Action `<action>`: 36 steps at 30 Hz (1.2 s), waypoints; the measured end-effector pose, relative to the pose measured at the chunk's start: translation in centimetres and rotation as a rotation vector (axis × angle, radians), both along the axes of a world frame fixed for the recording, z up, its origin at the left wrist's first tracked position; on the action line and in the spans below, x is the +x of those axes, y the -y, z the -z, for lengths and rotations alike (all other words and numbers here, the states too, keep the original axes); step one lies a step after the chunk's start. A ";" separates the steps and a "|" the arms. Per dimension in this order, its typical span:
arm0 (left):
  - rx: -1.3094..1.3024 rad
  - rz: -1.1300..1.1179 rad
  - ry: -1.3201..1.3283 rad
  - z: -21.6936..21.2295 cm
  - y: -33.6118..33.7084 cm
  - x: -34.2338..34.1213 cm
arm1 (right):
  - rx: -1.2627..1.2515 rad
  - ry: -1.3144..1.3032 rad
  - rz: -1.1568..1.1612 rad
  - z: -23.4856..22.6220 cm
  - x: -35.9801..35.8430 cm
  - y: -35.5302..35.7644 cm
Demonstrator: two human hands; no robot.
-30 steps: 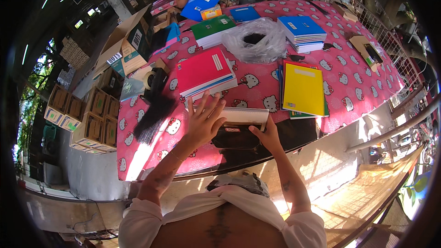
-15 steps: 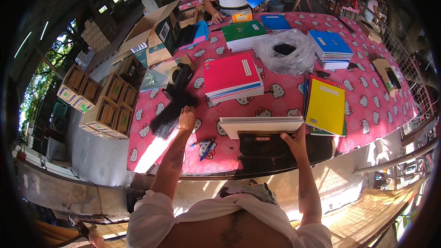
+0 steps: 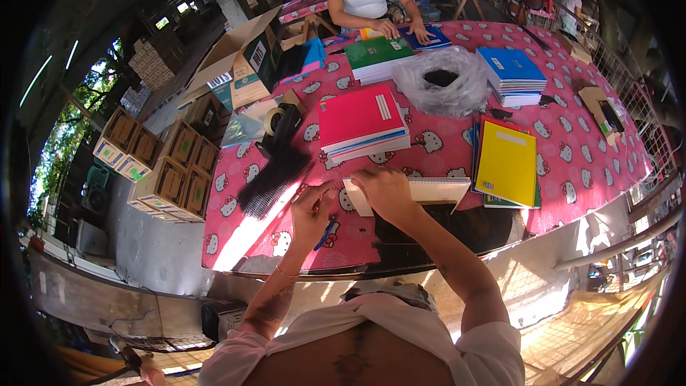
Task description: The person organizes spiral notebooks on a table, aligning the pages and ensuring the plastic covers are flat before stacking them by color.
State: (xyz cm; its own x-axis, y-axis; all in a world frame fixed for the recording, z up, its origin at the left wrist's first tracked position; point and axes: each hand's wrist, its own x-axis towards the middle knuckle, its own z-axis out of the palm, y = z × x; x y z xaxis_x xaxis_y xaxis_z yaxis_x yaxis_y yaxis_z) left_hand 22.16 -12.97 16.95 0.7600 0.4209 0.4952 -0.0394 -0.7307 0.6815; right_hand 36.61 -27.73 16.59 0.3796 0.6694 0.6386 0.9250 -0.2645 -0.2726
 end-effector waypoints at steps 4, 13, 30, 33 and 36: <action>-0.125 -0.063 0.054 1.5 0.7 0.7 | 0.000 -0.042 -0.013 -0.2 0.0 -0.4; 0.020 -0.041 0.016 0.8 0.5 1.5 | 0.026 -0.077 -0.008 -0.1 0.3 -0.4; -0.297 0.224 -0.160 0.0 -3.2 2.6 | -0.058 -0.155 -0.092 -1.4 0.3 0.0; -0.380 0.198 -0.092 2.0 -2.8 2.6 | -0.056 -0.144 -0.077 -1.1 0.3 -0.2; -0.017 0.095 0.055 1.0 -1.4 2.7 | -0.050 -0.148 -0.059 -1.1 0.5 -0.1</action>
State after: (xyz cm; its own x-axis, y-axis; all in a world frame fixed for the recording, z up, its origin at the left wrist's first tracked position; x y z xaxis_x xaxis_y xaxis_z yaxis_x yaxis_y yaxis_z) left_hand 24.91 -11.56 15.96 0.7688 0.3573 0.5304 -0.1454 -0.7100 0.6890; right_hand 37.15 -27.59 17.73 0.4257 0.7231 0.5439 0.8903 -0.2273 -0.3946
